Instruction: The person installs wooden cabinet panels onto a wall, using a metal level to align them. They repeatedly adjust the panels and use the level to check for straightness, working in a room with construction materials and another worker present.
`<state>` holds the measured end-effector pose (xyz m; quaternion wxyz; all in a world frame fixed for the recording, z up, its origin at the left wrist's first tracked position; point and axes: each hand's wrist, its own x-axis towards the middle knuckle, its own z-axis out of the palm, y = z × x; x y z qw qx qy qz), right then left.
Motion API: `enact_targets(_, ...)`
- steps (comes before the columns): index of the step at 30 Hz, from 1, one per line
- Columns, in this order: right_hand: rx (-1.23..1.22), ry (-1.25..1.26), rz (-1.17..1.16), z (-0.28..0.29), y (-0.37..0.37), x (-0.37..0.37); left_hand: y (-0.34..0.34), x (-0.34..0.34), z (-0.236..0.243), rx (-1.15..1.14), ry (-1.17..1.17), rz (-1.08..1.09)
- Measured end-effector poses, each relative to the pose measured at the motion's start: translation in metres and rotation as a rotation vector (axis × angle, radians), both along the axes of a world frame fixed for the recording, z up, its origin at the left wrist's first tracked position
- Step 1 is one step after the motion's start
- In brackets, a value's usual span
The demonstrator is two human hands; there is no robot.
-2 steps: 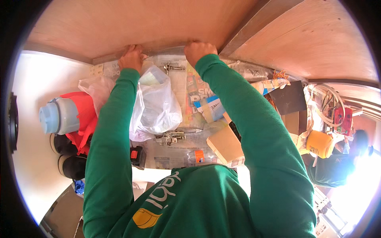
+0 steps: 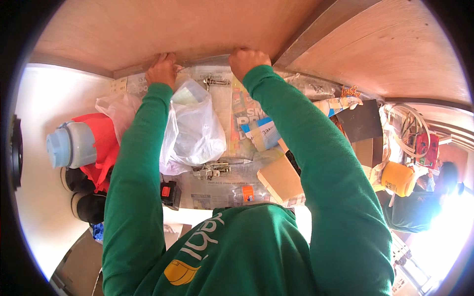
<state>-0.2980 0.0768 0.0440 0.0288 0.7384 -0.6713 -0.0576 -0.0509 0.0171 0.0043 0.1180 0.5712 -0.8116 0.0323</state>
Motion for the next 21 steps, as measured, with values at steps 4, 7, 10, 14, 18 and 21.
enact_targets(4, -0.053, -0.055, -0.008, -0.021, -0.010, -0.002, -0.012, 0.008, 0.000, -0.001, -0.031, -0.027)
enact_targets(7, -0.005, -0.072, -0.032, -0.017, -0.007, -0.014, -0.015, 0.000, -0.017, -0.073, -0.009, -0.046)
enact_targets(10, 0.029, -0.089, -0.065, -0.004, -0.003, -0.022, -0.009, -0.007, -0.011, -0.057, 0.027, -0.052)
enact_targets(14, -0.044, -0.026, -0.091, 0.001, -0.001, -0.031, -0.008, -0.023, -0.006, -0.030, 0.058, -0.096)
enact_targets(18, 0.067, 0.007, -0.096, 0.014, -0.003, -0.025, -0.009, -0.022, -0.001, 0.017, 0.054, -0.078)
enact_targets(21, 0.110, -0.002, -0.097, 0.020, 0.003, -0.024, -0.003, -0.025, -0.008, 0.020, 0.100, -0.034)
